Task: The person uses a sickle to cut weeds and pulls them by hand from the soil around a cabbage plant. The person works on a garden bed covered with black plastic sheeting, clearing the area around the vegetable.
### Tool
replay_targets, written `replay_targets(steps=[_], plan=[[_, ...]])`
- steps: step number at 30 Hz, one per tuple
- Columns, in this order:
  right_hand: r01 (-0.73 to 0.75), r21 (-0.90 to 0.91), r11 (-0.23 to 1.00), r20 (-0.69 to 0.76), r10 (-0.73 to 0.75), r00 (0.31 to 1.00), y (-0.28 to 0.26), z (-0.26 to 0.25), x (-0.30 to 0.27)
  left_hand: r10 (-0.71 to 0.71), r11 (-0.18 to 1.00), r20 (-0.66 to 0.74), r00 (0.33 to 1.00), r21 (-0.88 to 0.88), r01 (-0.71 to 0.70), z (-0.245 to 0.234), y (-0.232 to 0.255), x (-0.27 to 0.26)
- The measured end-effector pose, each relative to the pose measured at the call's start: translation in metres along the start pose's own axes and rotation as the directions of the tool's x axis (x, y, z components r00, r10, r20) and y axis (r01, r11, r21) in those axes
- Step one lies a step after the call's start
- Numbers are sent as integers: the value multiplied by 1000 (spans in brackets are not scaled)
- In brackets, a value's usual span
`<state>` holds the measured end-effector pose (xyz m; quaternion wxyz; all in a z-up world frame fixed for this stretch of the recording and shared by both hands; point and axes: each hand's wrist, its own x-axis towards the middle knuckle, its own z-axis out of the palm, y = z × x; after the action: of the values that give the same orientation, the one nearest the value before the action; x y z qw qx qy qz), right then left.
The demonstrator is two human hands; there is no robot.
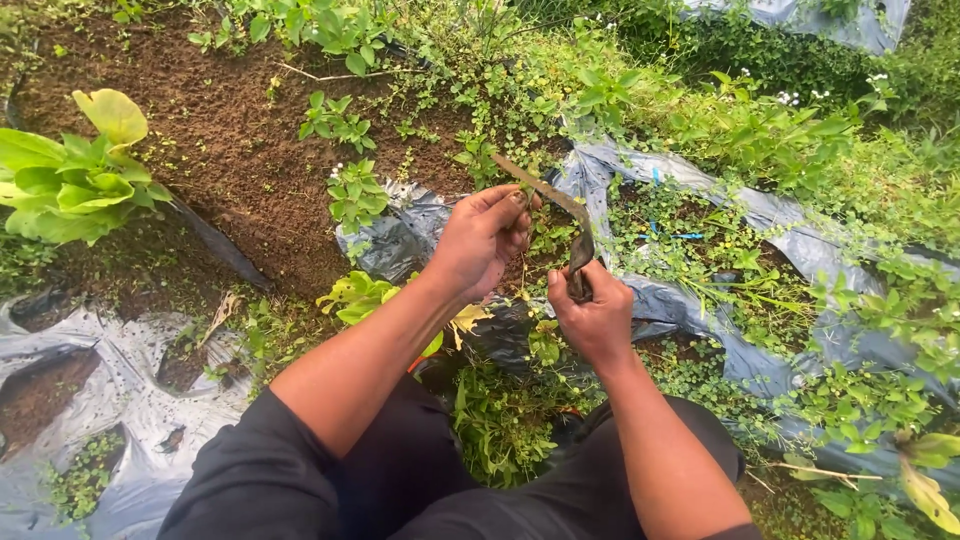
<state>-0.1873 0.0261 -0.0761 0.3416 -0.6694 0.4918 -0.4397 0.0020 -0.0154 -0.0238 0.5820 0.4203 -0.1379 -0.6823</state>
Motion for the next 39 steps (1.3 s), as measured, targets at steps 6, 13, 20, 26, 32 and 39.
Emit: replay_targets(steps=[6, 13, 20, 26, 32, 39], plan=[[2, 2, 1000, 28, -2, 1000, -2, 3, -1, -33, 995, -59, 998, -100, 27, 5, 19, -6], [-20, -50, 999, 18, 20, 1000, -4, 5, -1, -40, 992, -38, 998, -121, 35, 8, 22, -10], [-243, -133, 961, 156, 263, 952, -9, 5, 4, 47, 994, 25, 999, -102, -44, 16, 10, -17], [-486, 45, 873, 113, 479, 871, 1, -1, 10, 142, 972, 122, 982, 173, -162, 13, 7, -17], [-325, 448, 833, 16, 356, 934, -25, -9, 21, 345, 449, 370, 863, 743, -497, -6, -13, -7], [-339, 540, 770, 35, 381, 924, -22, -11, 19, 158, 69, 544, 824, 826, -559, 3, -20, -14]])
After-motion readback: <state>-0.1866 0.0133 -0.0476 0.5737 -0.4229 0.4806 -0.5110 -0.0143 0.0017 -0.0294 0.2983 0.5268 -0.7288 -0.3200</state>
